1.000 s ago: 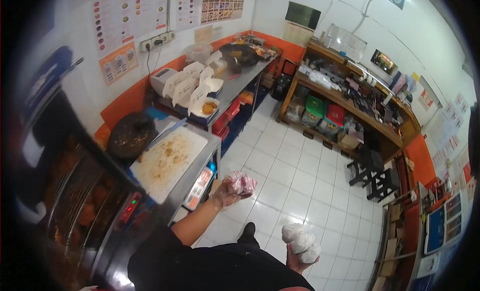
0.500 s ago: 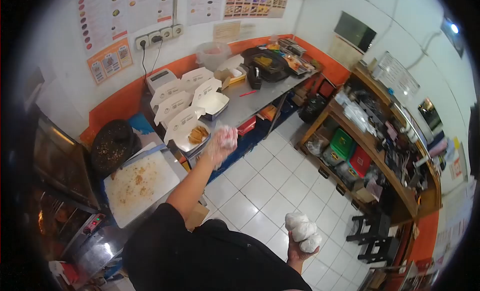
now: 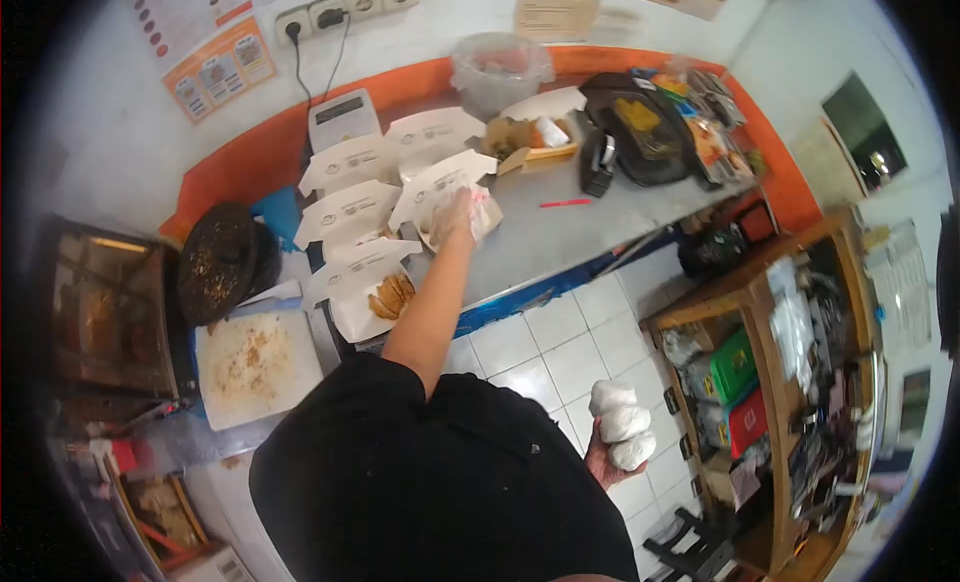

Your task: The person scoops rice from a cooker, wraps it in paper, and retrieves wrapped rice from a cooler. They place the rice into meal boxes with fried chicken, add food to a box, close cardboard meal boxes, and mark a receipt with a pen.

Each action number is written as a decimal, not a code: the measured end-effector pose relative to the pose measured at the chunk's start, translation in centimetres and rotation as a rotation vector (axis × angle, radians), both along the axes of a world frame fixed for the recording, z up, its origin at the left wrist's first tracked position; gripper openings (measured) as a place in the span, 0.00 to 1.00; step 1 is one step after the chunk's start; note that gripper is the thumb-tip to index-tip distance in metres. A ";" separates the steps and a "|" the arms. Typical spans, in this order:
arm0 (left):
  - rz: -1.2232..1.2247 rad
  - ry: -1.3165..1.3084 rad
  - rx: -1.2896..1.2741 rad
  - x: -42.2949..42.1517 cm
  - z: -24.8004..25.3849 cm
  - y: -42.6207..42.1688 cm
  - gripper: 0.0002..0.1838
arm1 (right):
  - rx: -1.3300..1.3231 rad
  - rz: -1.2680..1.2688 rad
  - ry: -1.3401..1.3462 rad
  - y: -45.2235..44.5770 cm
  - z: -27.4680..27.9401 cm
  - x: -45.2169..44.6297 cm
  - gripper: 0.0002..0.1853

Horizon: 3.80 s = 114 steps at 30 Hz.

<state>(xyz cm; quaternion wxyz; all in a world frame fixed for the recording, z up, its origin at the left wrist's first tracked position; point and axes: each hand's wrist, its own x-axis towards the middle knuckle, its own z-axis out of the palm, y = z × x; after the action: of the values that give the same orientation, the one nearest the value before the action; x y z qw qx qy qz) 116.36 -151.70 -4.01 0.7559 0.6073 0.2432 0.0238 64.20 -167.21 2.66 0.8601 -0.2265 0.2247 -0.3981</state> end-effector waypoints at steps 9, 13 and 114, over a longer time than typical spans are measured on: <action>0.578 0.171 0.533 -1.5 1.2 -3.8 0.25 | 0.314 0.443 -0.023 -19.1 0.0 17.6 0.38; 0.546 0.186 0.652 -3.1 4.1 -6.0 0.27 | 0.236 0.818 -0.149 -27.1 -0.7 24.1 0.47; 0.390 0.436 1.375 -17.7 2.6 17.8 0.21 | -0.686 2.640 0.445 32.7 3.9 57.8 0.36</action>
<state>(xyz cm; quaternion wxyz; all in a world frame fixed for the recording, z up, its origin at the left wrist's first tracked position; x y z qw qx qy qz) 98.62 -133.91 -1.38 0.1226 0.8798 0.4212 0.1832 121.96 -134.49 6.57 0.4445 -0.5259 -0.1313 0.7131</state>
